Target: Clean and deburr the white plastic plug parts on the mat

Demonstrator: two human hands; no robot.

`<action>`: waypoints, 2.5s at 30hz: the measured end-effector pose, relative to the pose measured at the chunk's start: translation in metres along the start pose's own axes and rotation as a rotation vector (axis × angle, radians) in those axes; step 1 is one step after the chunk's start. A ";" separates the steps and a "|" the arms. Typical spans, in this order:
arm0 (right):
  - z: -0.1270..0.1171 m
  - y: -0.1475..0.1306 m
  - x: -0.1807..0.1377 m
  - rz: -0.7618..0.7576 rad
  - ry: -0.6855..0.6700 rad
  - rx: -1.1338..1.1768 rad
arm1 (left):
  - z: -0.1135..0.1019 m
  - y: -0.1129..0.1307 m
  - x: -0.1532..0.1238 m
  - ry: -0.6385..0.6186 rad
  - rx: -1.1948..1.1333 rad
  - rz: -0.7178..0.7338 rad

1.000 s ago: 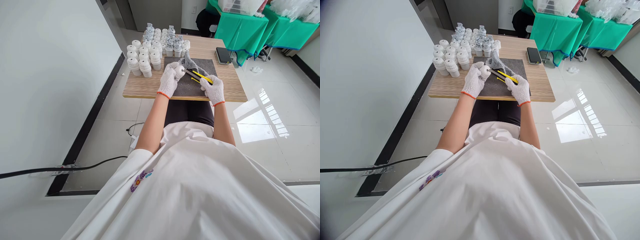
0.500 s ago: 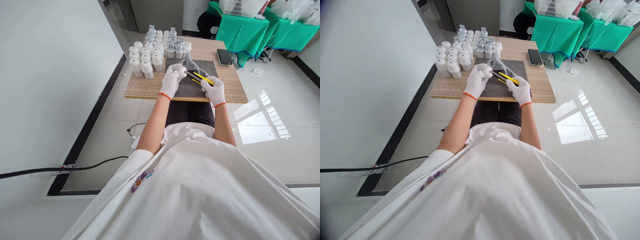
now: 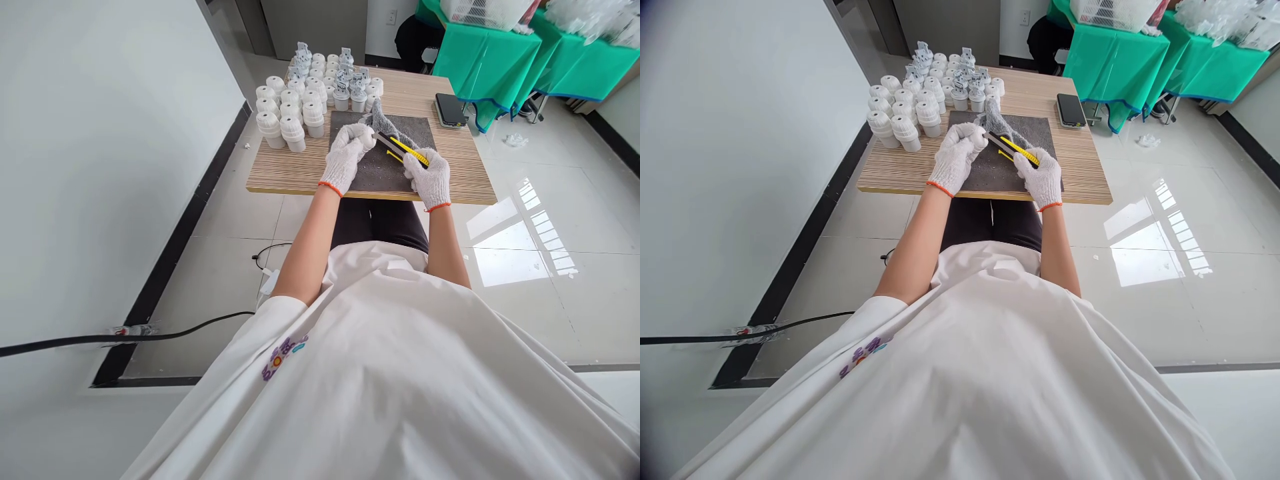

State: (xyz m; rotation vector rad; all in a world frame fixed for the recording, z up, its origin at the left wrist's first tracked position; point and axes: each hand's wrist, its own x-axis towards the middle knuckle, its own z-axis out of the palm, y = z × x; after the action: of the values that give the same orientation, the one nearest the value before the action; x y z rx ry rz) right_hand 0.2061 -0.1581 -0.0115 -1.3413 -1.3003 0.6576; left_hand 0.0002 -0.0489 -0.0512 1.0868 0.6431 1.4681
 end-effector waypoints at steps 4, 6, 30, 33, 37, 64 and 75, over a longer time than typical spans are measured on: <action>0.000 -0.005 -0.003 0.028 -0.021 0.033 | -0.003 0.000 0.000 -0.014 0.003 0.014; 0.000 -0.007 -0.003 0.038 -0.017 0.031 | -0.003 0.002 -0.001 -0.024 0.011 0.009; -0.001 0.006 0.000 -0.024 -0.060 -0.006 | 0.009 0.017 -0.011 0.037 0.005 -0.066; 0.000 0.006 0.000 -0.052 -0.050 -0.025 | 0.014 0.022 -0.014 0.047 0.031 -0.083; 0.000 0.005 -0.001 -0.043 -0.048 -0.016 | 0.021 0.031 -0.021 0.080 0.092 -0.116; -0.002 0.011 0.001 -0.076 -0.071 0.029 | 0.010 0.027 -0.010 0.104 -0.003 -0.173; -0.003 0.005 -0.002 -0.076 -0.054 -0.002 | 0.027 0.039 -0.022 0.159 0.012 -0.155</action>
State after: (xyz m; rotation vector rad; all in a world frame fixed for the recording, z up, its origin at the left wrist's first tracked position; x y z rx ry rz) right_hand 0.2097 -0.1597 -0.0156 -1.2770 -1.3886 0.6444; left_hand 0.0046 -0.0834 -0.0118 0.9142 0.8309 1.4261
